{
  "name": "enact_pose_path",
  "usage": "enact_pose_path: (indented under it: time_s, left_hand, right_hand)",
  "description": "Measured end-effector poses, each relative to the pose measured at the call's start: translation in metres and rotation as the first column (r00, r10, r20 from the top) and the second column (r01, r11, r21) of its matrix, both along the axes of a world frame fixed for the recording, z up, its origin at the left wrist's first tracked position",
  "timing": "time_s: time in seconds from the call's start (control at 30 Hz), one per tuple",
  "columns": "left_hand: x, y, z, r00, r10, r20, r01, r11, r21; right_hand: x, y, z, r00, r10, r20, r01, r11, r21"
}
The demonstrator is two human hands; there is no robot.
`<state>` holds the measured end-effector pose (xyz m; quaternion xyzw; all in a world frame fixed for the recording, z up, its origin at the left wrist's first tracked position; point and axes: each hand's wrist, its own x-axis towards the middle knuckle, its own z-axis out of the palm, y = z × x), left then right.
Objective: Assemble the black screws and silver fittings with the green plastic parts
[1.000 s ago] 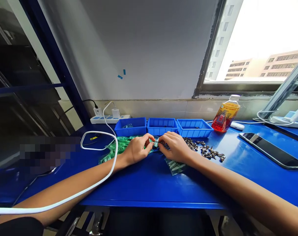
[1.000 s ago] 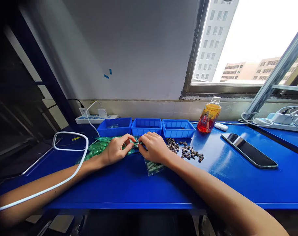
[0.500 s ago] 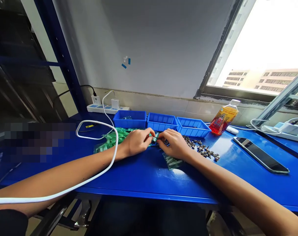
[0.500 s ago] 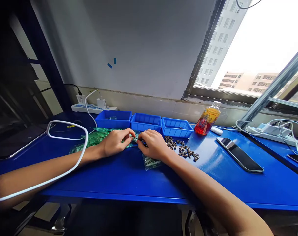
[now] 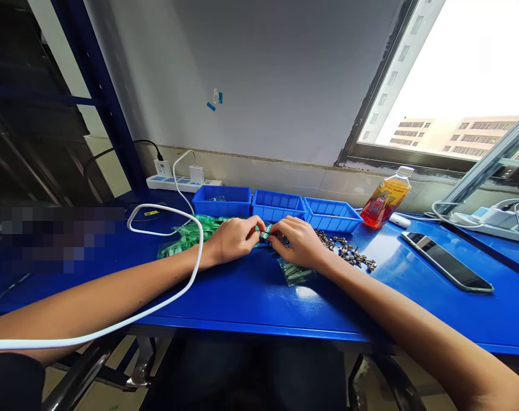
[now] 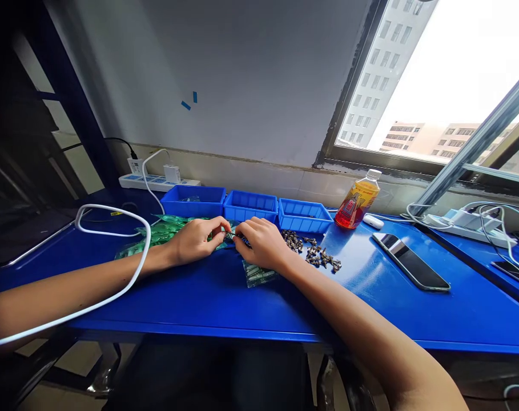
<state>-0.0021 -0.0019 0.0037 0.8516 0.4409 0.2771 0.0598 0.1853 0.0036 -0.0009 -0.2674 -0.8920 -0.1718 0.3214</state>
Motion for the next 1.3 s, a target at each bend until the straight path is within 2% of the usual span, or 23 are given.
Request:
enact_pose_path:
  time_s: [1.3]
  left_hand:
    - [-0.0006, -0.0017, 0.0014, 0.999, 0.026, -0.024, -0.026, 1.0, -0.01]
  right_hand:
    - [0.0, 0.0022, -0.0027, 1.0, -0.008, 0.025, 0.009, 0.999, -0.037]
